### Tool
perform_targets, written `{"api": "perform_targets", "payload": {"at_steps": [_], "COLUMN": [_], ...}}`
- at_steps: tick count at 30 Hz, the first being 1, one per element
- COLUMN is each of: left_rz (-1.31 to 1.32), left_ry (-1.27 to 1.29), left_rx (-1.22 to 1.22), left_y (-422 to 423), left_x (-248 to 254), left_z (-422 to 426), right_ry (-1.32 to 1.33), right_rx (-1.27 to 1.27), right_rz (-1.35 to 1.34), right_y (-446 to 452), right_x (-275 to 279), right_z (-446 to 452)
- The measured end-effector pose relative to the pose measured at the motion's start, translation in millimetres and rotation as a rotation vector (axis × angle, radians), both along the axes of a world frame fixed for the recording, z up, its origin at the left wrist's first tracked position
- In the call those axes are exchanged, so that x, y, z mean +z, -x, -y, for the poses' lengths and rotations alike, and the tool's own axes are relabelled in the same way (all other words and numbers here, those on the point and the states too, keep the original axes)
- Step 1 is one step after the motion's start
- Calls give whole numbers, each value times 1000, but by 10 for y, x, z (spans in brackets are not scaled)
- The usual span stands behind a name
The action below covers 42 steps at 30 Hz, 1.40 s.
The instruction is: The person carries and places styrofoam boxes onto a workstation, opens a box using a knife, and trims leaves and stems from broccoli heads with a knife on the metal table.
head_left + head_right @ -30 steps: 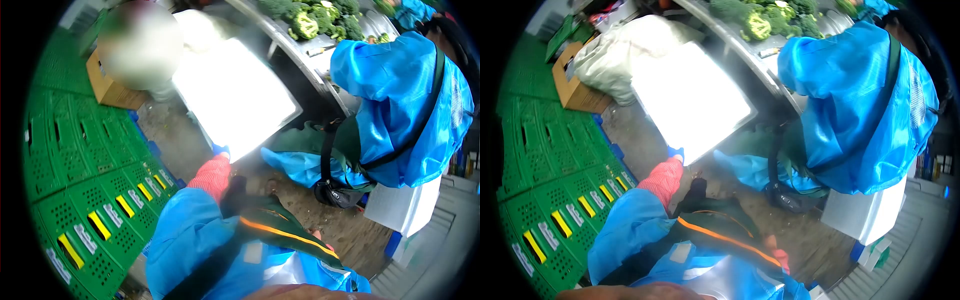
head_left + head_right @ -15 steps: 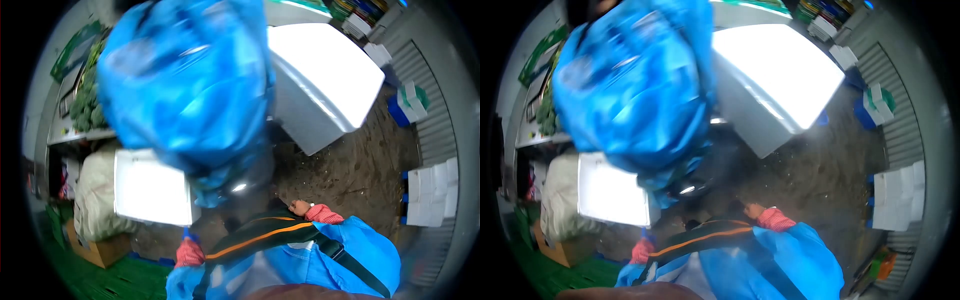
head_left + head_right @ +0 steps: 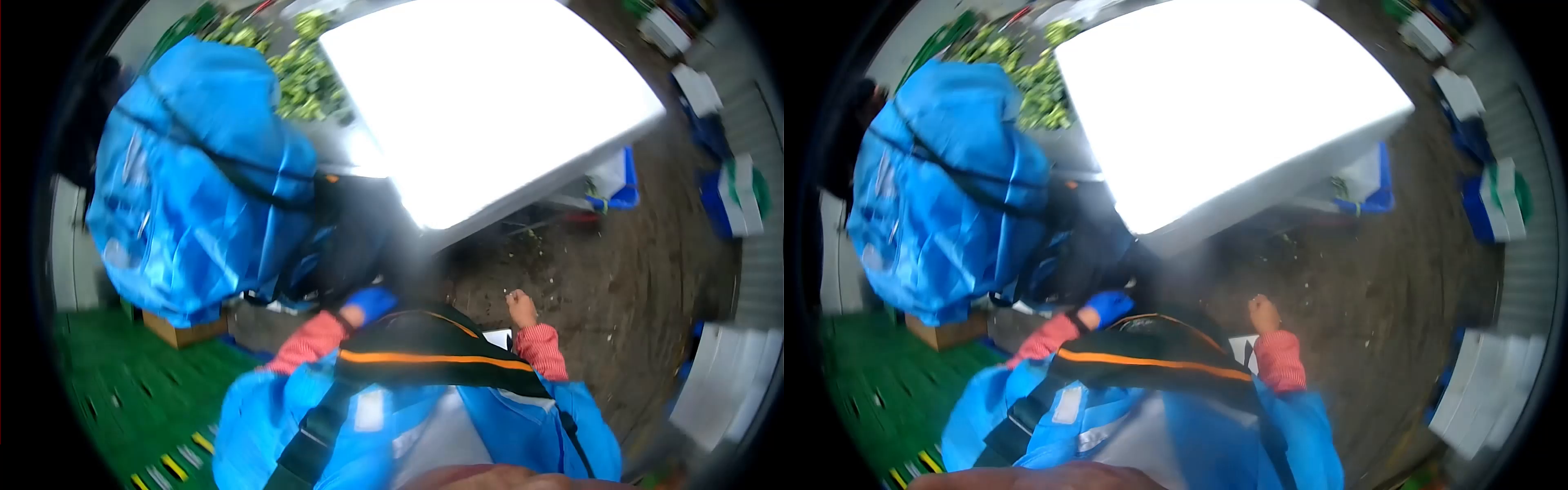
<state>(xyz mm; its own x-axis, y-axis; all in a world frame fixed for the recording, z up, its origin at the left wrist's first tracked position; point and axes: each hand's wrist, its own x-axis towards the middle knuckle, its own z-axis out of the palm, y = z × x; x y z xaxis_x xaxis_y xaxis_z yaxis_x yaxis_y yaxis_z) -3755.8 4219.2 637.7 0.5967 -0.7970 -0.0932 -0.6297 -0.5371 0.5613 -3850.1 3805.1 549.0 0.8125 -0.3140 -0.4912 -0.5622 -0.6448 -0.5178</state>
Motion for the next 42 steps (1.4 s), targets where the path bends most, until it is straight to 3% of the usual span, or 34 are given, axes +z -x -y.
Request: {"api": "perform_targets", "payload": {"at_steps": [3,5,9,10,13,15,17,21,24,27,29,34,35,42], "left_rz": [-293,-423,-720,-585,-429,-254,84,201,393,242,229,387,291,282], "left_ry": [185,158,330,413,1055,1014,919,901,964,1109,1140,1034,1047,995], "left_rx": [130,411,828,759,1008,796,626,537,522,572,575,567,571,561], "left_y": [-694,-796,-1205,-1245,-1128,-1033,-973,-987,-1131,-1108,-1050,-1105,-1179,-1991], "left_x": [525,978,1110,976,866,1131,1257,1374,1038,584,565,1053,1048,1027], "left_z": [680,1069,1031,884,817,723,741,830,1046,1229,1262,1320,1436,1930], "right_ry": [-94,-183,-258,-228,-22,-213,-105,174,358,553,706,705,678,621], "right_rx": [-31,-93,-145,-167,-187,-410,-339,-212,-62,22,167,357,334,255], "right_rz": [137,262,517,572,1008,1000,1202,1452,1493,1446,1411,1601,1584,1492], "right_y": [-207,-221,-641,-736,-992,-1036,-1089,-1227,-1238,-1318,-1410,-1783,-1853,-2503], "right_x": [240,565,1136,1272,1760,2051,2144,2414,2575,2499,2507,2436,2453,2335], "right_z": [-112,-178,-459,-477,-468,-465,-396,-450,-566,-423,-294,-39,18,527]}}
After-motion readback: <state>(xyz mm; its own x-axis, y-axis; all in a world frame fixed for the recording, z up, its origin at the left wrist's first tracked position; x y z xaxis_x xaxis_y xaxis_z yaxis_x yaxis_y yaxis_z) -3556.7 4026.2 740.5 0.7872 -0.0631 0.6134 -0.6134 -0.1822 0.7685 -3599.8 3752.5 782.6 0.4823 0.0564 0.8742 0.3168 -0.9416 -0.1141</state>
